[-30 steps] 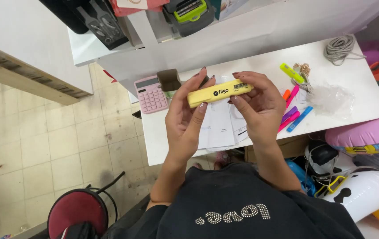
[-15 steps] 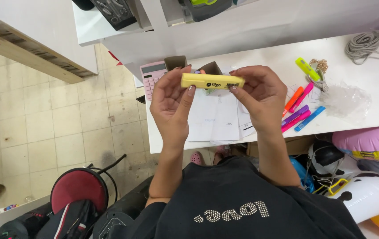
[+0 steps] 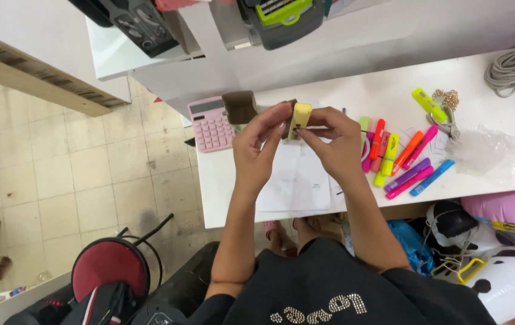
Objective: Testing and organizing highlighters by checking their ink on paper and sorting them into cardboard containers.
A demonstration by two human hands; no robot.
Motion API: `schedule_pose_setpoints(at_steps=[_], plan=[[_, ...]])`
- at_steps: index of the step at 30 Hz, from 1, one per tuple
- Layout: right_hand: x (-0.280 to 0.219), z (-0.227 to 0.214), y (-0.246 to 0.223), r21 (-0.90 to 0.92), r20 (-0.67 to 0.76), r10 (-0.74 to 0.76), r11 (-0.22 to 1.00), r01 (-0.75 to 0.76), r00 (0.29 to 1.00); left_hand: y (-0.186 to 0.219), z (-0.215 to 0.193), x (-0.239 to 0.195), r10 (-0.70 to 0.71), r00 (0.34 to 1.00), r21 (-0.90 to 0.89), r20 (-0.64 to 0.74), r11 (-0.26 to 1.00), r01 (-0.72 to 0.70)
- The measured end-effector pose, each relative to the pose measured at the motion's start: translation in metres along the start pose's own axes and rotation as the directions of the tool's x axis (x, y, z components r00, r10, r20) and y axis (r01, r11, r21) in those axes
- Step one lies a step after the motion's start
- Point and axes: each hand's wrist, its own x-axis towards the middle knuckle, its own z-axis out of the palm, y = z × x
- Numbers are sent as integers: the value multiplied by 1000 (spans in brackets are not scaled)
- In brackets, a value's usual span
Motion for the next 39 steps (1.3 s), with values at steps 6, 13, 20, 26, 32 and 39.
schedule_pose_setpoints(at_steps=[6, 13, 20, 26, 32, 39], plan=[[22, 20, 57, -82, -69, 82, 993, -87, 994, -72, -11, 5, -63, 996, 142, -64, 987, 71], [24, 54, 120, -232, -199, 17, 971, -64, 980, -135, -19, -6, 86, 986, 370, -146, 929, -26], [13, 78, 174, -504, -247, -264, 857, 109, 932, -184, -18, -13, 159, 985, 542, 60, 824, -166], [5, 85, 196, -531, -239, -240, 844, 80, 941, -196, -25, -11, 142, 976, 617, 164, 758, -214], [1, 86, 205, -611, -198, -177, 791, 20, 964, -207, -24, -12, 195, 960, 688, 201, 669, -280], [2, 86, 187, -650, -103, -122, 760, 26, 987, -217, -20, -13, 267, 940, 721, 211, 607, -334]])
